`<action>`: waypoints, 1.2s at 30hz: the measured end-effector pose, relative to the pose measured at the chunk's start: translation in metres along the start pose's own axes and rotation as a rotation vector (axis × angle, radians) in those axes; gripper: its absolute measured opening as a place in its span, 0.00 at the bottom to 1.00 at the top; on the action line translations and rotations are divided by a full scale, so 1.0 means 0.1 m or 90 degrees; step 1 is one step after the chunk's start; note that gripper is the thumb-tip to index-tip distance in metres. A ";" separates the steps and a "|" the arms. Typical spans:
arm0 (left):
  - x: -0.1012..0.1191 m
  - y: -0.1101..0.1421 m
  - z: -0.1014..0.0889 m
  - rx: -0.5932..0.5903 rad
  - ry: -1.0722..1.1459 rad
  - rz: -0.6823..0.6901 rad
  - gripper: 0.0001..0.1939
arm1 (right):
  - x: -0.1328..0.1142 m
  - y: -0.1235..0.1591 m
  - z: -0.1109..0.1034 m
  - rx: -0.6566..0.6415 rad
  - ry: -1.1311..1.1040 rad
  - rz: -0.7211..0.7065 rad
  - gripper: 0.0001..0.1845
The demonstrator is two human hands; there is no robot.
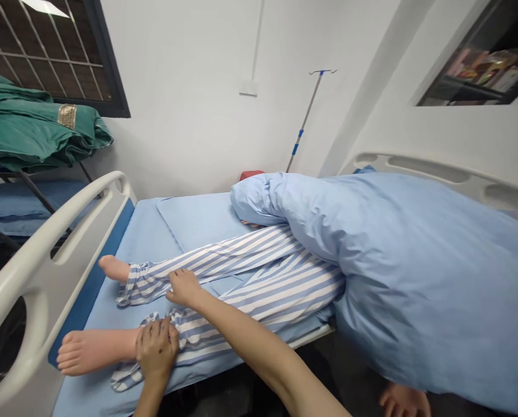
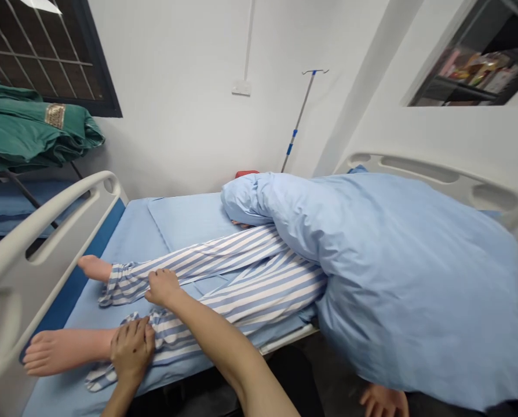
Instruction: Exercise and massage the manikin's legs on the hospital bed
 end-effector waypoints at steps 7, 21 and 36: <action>-0.09 0.12 0.17 0.007 0.058 -0.043 0.13 | -0.86 -1.27 0.35 0.008 -0.141 -0.083 0.36; -0.08 0.06 0.05 -0.002 0.144 -0.074 0.13 | -0.40 -0.72 0.76 -0.110 0.095 -0.010 0.17; -0.77 -0.36 0.41 -0.109 0.780 -0.806 0.09 | -0.69 -0.34 0.34 -0.148 0.090 -0.030 0.27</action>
Point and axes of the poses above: each hand's wrist, its own y-axis away from the middle knuckle, its own z-axis out of the palm, x = y × z, the point moved 10 cm from there along -y, towards the middle knuckle, and after that the axes turned 7 degrees about -y, right-handed, at the moved point
